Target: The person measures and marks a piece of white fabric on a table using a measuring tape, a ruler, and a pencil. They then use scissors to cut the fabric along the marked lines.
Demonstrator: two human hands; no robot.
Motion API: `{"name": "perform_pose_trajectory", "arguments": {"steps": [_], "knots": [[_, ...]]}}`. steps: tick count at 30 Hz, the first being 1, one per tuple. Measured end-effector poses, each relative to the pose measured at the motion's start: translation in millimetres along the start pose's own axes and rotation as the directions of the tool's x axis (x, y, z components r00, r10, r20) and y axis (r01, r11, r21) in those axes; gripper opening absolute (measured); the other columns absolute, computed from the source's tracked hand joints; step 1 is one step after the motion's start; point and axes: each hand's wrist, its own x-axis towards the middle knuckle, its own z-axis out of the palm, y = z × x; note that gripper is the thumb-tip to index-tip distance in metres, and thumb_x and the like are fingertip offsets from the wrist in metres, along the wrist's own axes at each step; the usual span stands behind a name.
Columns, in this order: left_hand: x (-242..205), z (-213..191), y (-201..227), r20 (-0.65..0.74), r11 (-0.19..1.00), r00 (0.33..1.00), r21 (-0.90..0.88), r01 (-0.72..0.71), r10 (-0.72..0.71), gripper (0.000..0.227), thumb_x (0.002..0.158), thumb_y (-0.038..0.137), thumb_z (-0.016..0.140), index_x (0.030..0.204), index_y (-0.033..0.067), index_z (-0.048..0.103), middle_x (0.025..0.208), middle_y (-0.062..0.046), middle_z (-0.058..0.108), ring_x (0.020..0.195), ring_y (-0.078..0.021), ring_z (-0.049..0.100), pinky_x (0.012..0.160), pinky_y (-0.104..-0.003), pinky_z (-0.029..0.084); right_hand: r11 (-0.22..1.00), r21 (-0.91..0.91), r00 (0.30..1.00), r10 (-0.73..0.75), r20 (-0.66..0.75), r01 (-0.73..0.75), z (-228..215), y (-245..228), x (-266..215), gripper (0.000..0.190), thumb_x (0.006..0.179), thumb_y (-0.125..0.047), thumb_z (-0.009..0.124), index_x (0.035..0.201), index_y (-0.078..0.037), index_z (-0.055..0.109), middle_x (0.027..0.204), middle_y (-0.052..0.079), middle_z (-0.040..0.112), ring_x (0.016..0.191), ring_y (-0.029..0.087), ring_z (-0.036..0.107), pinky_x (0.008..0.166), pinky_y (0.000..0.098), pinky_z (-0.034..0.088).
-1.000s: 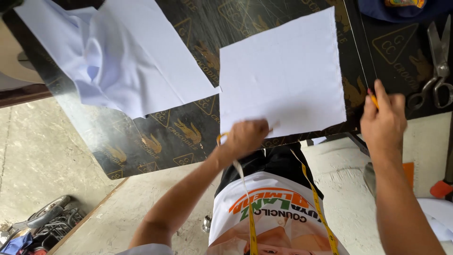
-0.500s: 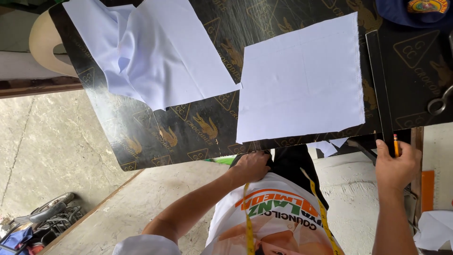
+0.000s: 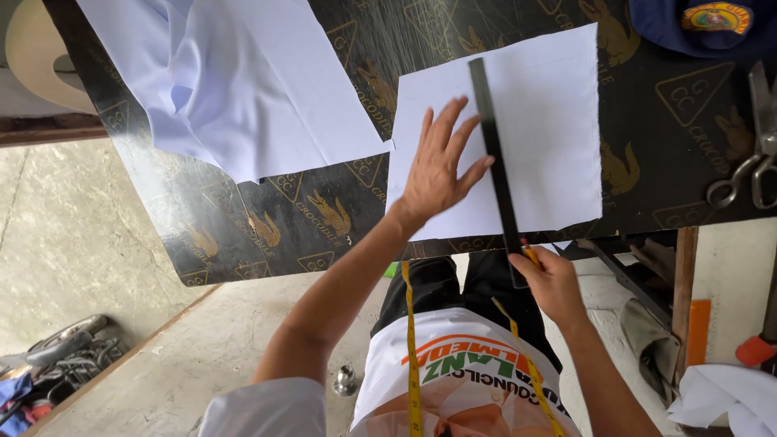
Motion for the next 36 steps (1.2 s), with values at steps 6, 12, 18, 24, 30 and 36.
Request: {"name": "perform_pose_trajectory", "arguments": {"steps": [6, 12, 18, 24, 30, 36], "knots": [[17.1, 28.3, -56.3, 0.288, 0.979, 0.949, 0.114, -0.166, 0.128, 0.076, 0.102, 0.058, 0.074, 0.152, 0.0091, 0.043, 0.165, -0.017, 0.032, 0.157, -0.0345, 0.032, 0.133, -0.061, 0.024, 0.968, 0.029, 0.959, 0.243, 0.149, -0.250, 5.9, -91.2, 14.8, 0.059, 0.099, -0.030, 0.068, 0.061, -0.016, 0.026, 0.058, -0.006, 0.019, 0.055, 0.009, 0.019, 0.051, 0.0303, 0.018], [13.3, 28.0, -61.0, 0.383, 0.949, 0.913, 0.214, -0.233, 0.138, 0.077, 0.111, 0.064, 0.062, 0.162, 0.0164, 0.029, 0.171, -0.013, 0.023, 0.163, -0.0337, 0.025, 0.138, -0.060, 0.020, 0.925, -0.062, 0.902, 0.381, 0.204, -0.376, -2.6, -50.6, 18.1, 0.043, 0.098, -0.030, 0.072, 0.064, -0.010, 0.054, 0.059, -0.004, 0.036, 0.058, 0.010, 0.032, 0.056, 0.0276, 0.029], [23.8, 16.2, -51.6, 0.520, 0.807, 0.854, 0.501, -0.313, 0.008, 0.080, 0.116, 0.079, 0.058, 0.162, 0.0220, 0.026, 0.171, -0.008, 0.025, 0.163, -0.0303, 0.024, 0.134, -0.061, 0.013, 0.956, 0.060, 0.940, 0.271, 0.208, -0.289, 5.0, -28.6, 19.4, 0.047, 0.099, -0.024, 0.071, 0.061, -0.010, 0.046, 0.058, -0.006, 0.035, 0.057, 0.009, 0.032, 0.053, 0.0274, 0.030], [20.0, 17.9, -60.2, 0.417, 0.922, 0.901, 0.293, -0.255, 0.116, 0.077, 0.113, 0.061, 0.066, 0.161, 0.0125, 0.030, 0.169, -0.016, 0.026, 0.161, -0.0362, 0.027, 0.133, -0.068, 0.019, 0.923, 0.184, 0.920, 0.284, 0.271, -0.339, 11.9, -6.1, 13.9, 0.048, 0.095, -0.011, 0.072, 0.061, -0.012, 0.038, 0.060, -0.006, 0.030, 0.057, 0.008, 0.028, 0.054, 0.0260, 0.027], [28.3, 16.0, -60.2, 0.453, 0.909, 0.886, 0.321, -0.266, 0.099, 0.073, 0.115, 0.062, 0.065, 0.161, 0.0146, 0.032, 0.169, -0.011, 0.027, 0.161, -0.0330, 0.024, 0.133, -0.065, 0.016, 0.828, 0.423, 0.923, 0.267, 0.278, -0.368, 16.6, -34.8, 18.8, 0.054, 0.094, -0.016, 0.070, 0.060, -0.011, 0.029, 0.060, -0.001, 0.022, 0.057, 0.017, 0.031, 0.059, 0.0330, 0.032], [32.2, 14.6, -63.6, 0.416, 0.927, 0.895, 0.246, -0.282, 0.162, 0.069, 0.114, 0.057, 0.064, 0.158, 0.0106, 0.037, 0.166, -0.013, 0.029, 0.158, -0.0360, 0.027, 0.131, -0.068, 0.017, 0.870, -0.232, 0.864, 0.476, 0.161, -0.436, 1.1, -82.0, 12.8, 0.054, 0.089, -0.059, 0.060, 0.095, -0.007, 0.076, 0.088, 0.004, 0.075, 0.091, 0.017, 0.067, 0.087, 0.0294, 0.045]]}}
